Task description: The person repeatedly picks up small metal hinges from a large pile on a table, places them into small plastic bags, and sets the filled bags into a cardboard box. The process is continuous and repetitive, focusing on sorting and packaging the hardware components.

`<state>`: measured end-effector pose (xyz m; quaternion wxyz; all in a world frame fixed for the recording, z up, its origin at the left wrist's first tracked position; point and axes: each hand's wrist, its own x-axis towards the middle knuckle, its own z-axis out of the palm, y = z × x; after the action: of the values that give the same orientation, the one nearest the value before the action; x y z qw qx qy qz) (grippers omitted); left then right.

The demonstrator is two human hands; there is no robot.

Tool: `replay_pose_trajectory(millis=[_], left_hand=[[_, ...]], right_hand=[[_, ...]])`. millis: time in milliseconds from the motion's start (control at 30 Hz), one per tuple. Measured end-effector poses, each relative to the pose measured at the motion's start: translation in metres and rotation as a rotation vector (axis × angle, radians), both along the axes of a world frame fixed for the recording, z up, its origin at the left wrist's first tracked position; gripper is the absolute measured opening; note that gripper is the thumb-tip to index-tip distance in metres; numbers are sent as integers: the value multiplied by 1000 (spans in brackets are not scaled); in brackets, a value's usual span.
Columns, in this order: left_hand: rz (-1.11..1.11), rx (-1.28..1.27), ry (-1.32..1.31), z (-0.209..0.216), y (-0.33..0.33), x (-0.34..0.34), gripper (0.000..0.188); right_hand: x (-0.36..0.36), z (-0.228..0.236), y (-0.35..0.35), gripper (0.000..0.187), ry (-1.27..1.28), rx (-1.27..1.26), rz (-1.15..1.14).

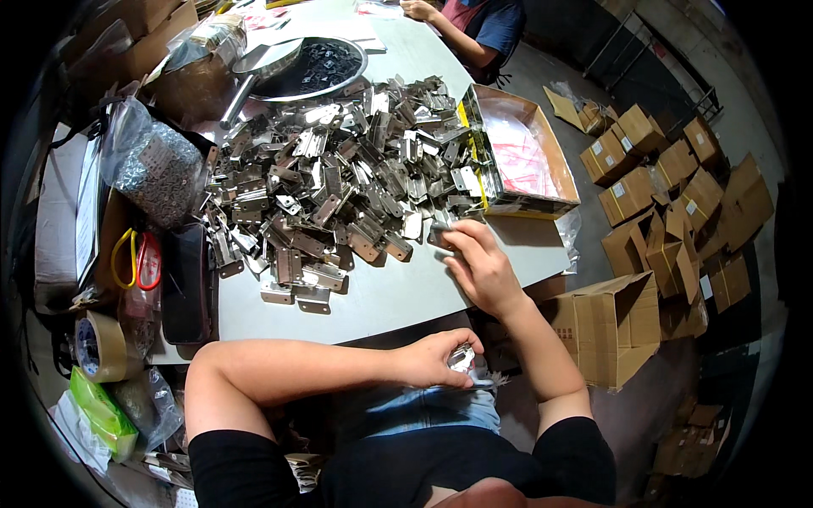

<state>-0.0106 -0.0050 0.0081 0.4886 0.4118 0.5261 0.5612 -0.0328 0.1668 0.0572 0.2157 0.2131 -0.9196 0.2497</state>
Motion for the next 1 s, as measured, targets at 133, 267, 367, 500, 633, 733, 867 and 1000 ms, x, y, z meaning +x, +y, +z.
replay_pose_trajectory(millis=[133, 267, 367, 500, 633, 733, 867, 1000], left_hand=[[20, 36, 18, -5, 2, 3, 49], [-85, 3, -5, -3, -1, 9, 49], [-122, 23, 54, -8, -2, 17, 51], [-159, -38, 111, -5, -4, 15, 51], [-156, -64, 86, -1, -3, 10, 52], [-132, -28, 139, -6, -2, 9, 52], [-137, -19, 146, -8, -2, 10, 52], [-143, -14, 141, -10, -2, 12, 52]], right_hand=[[5, 0, -1, 56, -55, 232, 96], [37, -2, 4, 53, -74, 158, 238], [52, -20, 16, 33, 108, 153, 228], [51, -19, 15, 26, 149, 67, 127], [41, -16, 10, 22, 90, -35, -58], [28, -11, 13, 20, 102, -66, -155], [31, -12, 18, 22, -143, -501, -332], [24, -6, 23, 36, -27, -144, -205]])
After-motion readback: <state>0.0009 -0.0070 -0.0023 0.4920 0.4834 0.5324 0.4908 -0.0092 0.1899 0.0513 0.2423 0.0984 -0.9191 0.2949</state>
